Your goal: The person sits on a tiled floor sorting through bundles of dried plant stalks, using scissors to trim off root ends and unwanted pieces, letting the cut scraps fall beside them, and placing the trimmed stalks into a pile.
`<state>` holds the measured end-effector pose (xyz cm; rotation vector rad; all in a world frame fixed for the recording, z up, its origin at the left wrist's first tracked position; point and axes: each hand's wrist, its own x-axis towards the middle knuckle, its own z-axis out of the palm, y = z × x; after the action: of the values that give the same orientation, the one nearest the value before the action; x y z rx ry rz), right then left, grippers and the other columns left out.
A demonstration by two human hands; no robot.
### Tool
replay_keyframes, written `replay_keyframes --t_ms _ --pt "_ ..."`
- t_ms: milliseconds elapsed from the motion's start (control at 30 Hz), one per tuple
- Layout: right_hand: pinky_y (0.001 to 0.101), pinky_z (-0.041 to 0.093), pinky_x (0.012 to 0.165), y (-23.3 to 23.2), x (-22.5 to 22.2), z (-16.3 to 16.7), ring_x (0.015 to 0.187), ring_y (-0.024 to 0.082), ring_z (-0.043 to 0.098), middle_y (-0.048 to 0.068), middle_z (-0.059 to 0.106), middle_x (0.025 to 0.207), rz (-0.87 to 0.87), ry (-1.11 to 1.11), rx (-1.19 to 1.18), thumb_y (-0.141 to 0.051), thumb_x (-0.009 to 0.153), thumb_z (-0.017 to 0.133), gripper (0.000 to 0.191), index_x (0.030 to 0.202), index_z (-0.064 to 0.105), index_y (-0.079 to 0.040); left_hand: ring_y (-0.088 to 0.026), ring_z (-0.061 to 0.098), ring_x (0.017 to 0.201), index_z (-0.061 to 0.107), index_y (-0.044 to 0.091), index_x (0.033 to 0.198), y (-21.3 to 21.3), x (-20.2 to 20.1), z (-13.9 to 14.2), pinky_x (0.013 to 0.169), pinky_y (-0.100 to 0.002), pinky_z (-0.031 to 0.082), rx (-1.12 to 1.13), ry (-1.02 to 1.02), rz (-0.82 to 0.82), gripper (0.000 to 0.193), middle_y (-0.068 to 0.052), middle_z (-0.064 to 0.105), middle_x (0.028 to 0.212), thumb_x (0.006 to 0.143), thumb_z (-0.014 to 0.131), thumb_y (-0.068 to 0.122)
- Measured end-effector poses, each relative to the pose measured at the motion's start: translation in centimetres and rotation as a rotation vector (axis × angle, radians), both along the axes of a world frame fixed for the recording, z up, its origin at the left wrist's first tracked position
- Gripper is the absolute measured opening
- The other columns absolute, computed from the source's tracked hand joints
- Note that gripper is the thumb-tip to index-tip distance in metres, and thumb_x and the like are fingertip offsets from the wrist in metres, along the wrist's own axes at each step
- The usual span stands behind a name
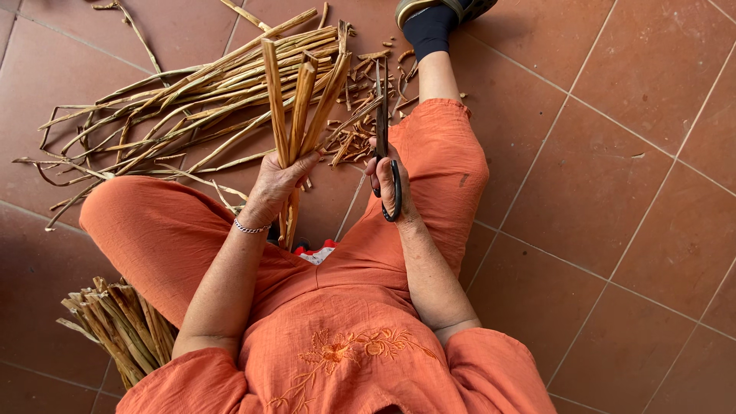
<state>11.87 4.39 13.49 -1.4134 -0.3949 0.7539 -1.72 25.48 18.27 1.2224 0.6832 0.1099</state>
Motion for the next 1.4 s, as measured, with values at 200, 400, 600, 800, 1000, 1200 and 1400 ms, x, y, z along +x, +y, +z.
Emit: replay_keyframes --t_ms 200,400,600,800,1000,1200,1400 --pt "0.0195 0.040 0.061 -0.3 0.0 0.0 0.067 0.003 0.043 -0.003 0.055 0.086 0.026 -0.013 0.032 -0.073 0.099 0.045 0.085 0.150 0.047 -0.005 -0.004 0.052 0.058 0.078 0.006 0.101 0.1 -0.2 -0.5 0.052 -0.020 0.042 0.003 0.016 0.076 0.013 0.004 0.063 0.072 0.092 0.083 0.013" --pt "0.0201 0.038 0.056 -0.3 -0.1 0.5 0.060 0.002 0.041 -0.006 0.045 0.072 0.022 -0.162 -0.109 -0.073 0.102 0.037 0.082 0.140 0.052 -0.002 -0.004 0.064 0.066 0.075 0.007 0.100 0.2 0.0 -0.5 0.057 -0.021 0.055 0.000 -0.026 0.107 0.014 0.002 0.073 0.083 0.087 0.082 0.010" --pt "0.0212 0.036 0.047 -0.2 -0.5 1.2 0.053 0.002 0.041 -0.008 0.041 0.063 -0.047 -0.104 -0.139 -0.071 0.104 0.033 0.077 0.122 0.062 -0.002 -0.004 0.058 0.058 0.076 0.006 0.097 0.1 0.0 -1.6 0.051 -0.020 0.049 0.007 -0.002 0.091 0.011 0.000 0.068 0.076 0.090 0.084 0.008" --pt "0.0198 0.036 0.047 -0.4 -0.4 2.7 0.053 0.002 0.041 -0.006 0.047 0.069 -0.087 -0.141 -0.023 -0.069 0.104 0.036 0.075 0.131 0.057 -0.003 -0.004 0.051 0.060 0.071 0.010 0.110 0.0 0.3 -0.8 0.049 -0.021 0.045 0.004 -0.037 0.008 0.020 0.006 0.059 0.075 0.095 0.075 0.023" --pt "0.0198 0.043 0.058 0.1 -0.7 2.7 0.065 0.003 0.048 -0.003 0.055 0.083 0.048 -0.228 -0.088 -0.075 0.101 0.031 0.088 0.150 0.047 -0.003 -0.007 0.049 0.058 0.061 0.011 0.101 -0.2 0.9 0.5 0.052 -0.024 0.043 -0.082 -0.091 -0.019 0.024 0.002 0.058 0.070 0.103 0.064 0.036" --pt "0.0228 0.049 0.068 0.0 -0.2 1.2 0.072 0.006 0.054 -0.002 0.060 0.088 0.045 -0.286 -0.161 -0.080 0.099 0.025 0.095 0.151 0.044 -0.002 -0.007 0.056 0.061 0.069 0.008 0.101 -0.5 0.3 0.5 0.055 -0.024 0.048 -0.095 0.018 -0.022 0.025 0.000 0.064 0.073 0.102 0.066 0.033" --pt "0.0231 0.047 0.063 -0.4 0.1 0.7 0.069 0.007 0.051 -0.001 0.057 0.084 0.029 -0.286 -0.178 -0.080 0.097 0.025 0.098 0.152 0.043 0.000 -0.007 0.054 0.058 0.073 0.006 0.095 -0.2 0.3 0.3 0.054 -0.024 0.047 -0.096 0.013 -0.009 0.023 0.000 0.063 0.071 0.098 0.074 0.028"
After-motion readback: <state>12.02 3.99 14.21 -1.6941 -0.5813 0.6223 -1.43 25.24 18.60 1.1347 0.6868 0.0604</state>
